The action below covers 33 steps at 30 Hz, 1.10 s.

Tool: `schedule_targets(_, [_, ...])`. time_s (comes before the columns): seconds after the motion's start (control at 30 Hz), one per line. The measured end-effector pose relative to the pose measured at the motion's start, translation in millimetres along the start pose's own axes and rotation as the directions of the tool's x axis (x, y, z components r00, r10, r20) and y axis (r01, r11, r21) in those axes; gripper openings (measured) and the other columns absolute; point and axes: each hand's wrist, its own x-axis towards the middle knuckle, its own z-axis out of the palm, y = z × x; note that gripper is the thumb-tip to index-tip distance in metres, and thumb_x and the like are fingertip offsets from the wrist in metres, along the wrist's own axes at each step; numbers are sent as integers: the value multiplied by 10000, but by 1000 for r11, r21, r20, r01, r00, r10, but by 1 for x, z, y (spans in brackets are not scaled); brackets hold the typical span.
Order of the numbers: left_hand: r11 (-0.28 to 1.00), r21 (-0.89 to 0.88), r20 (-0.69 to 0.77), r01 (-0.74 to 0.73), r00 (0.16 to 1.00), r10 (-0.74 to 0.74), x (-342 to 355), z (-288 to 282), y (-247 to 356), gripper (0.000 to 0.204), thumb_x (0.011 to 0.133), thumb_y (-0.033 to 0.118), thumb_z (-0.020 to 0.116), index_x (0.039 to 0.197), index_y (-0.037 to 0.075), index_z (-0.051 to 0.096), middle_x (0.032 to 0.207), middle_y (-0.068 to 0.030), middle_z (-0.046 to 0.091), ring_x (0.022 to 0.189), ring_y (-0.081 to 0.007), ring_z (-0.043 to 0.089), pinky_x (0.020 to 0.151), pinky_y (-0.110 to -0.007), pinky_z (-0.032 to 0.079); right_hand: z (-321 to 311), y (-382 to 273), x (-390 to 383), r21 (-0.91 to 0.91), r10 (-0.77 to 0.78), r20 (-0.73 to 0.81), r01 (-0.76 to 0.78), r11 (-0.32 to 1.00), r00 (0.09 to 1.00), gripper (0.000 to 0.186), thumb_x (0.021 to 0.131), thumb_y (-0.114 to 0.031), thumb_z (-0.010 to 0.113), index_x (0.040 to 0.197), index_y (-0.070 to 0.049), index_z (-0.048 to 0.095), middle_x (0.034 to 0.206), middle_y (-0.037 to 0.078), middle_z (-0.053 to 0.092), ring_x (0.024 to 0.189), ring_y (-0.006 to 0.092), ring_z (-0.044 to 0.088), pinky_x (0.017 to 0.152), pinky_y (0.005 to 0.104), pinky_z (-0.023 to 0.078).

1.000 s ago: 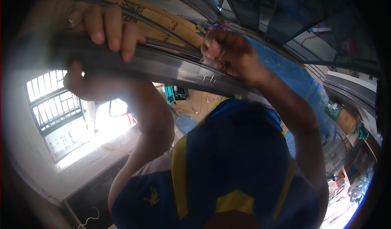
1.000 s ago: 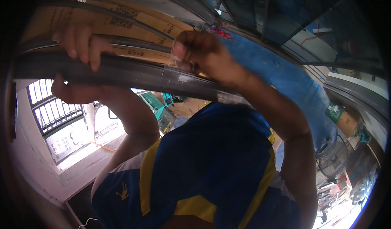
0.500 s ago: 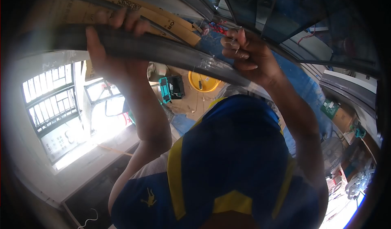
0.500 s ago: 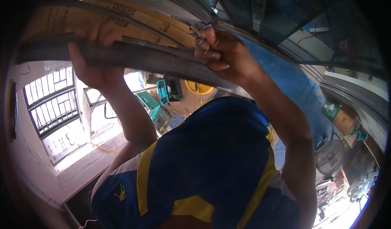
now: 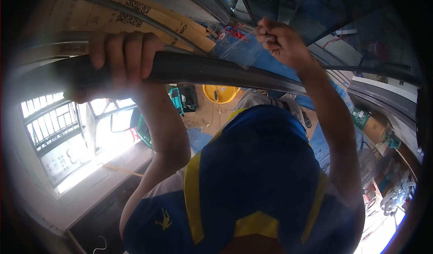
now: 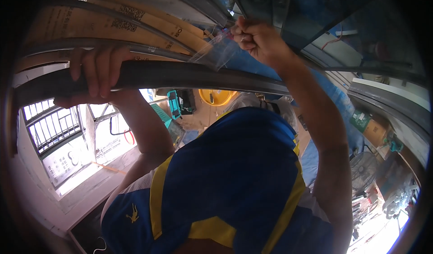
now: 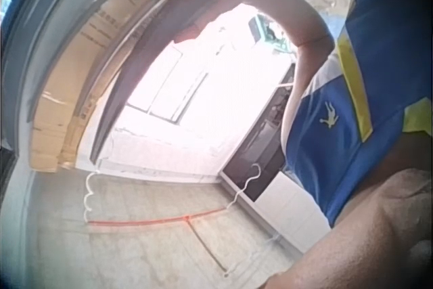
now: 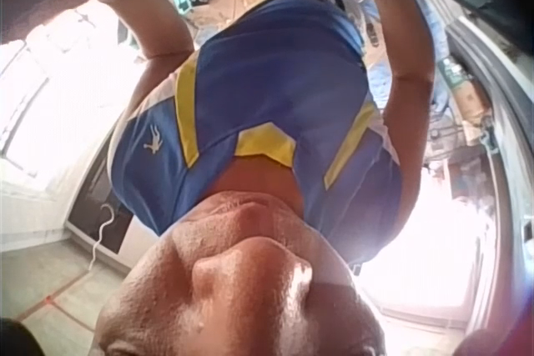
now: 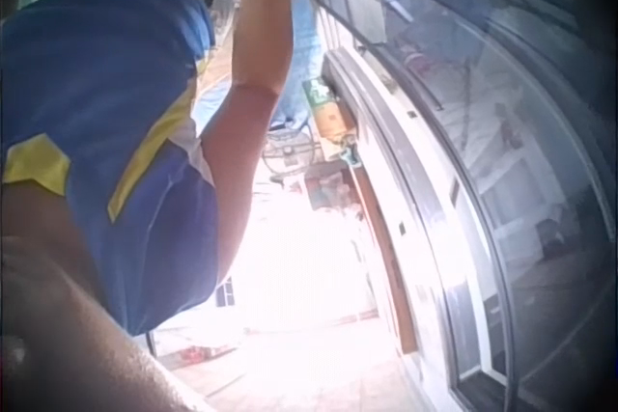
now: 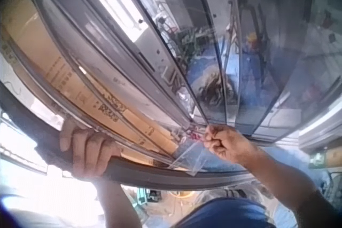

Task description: The person installs metal frame components for a sliding glass door by positioning long metal tracks into the door opening and securing a top track piece by hand.

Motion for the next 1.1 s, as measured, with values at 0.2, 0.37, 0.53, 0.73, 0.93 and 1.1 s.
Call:
schedule_targets(0.2, [869, -492, 371, -52, 891, 263, -2, 40, 13, 238, 999, 270, 645, 818, 116, 636, 560, 25, 587, 417, -56, 521, 397, -201, 438, -77, 29, 67, -4, 72, -440, -83, 997, 895, 171, 1063, -216, 568, 984, -64, 573, 754, 6, 527, 608, 62, 457, 489, 212, 332])
schedule_targets(0.37, [892, -417, 178, -173, 947, 266, -13, 45, 16, 271, 942, 279, 699, 735, 110, 657, 543, -2, 599, 375, -88, 531, 368, -208, 432, -84, 26, 41, -736, -109, -421, -269, 622, 900, 237, 1055, -273, 586, 1104, -48, 641, 697, -10, 546, 569, 77, 495, 492, 245, 366])
schedule_targets(0.53, [977, -66, 61, -202, 977, 206, -32, 26, 15, 441, 832, 538, 805, 833, 120, 665, 546, 6, 603, 418, -88, 583, 453, -222, 503, -71, 40, 51, -551, -133, -431, -144, 822, 893, 240, 1056, -266, 574, 1159, -74, 674, 749, 1, 615, 621, 100, 565, 578, 276, 459])
schedule_targets(0.73, [982, 86, 277, -166, 951, 136, -20, 15, 11, 308, 991, 301, 622, 791, 67, 619, 559, -32, 593, 419, -118, 579, 432, -226, 471, -31, 58, 59, -146, -179, -306, 140, 979, 935, 182, 1021, -155, 536, 1170, -78, 607, 918, 8, 647, 770, 150, 603, 769, 331, 510])
schedule_targets(0.93, [982, 106, 337, -153, 935, 109, -24, 17, 9, 317, 938, 247, 693, 724, 34, 595, 573, -68, 600, 423, -182, 586, 439, -259, 460, 0, 33, 63, -328, -330, -157, 266, 906, 931, 506, 1061, -505, 496, 1151, -11, 568, 652, -82, 333, 528, 27, 260, 506, 216, 219])
schedule_targets(1.1, [992, 66, 331, -103, 941, 76, -34, 14, 7, 500, 867, 491, 757, 747, 35, 593, 569, -61, 590, 426, -173, 577, 433, -238, 432, 17, 48, 94, -533, -401, -45, 317, 784, 915, 314, 1085, -318, 501, 1143, -20, 582, 775, -19, 517, 687, 84, 486, 627, 260, 441])
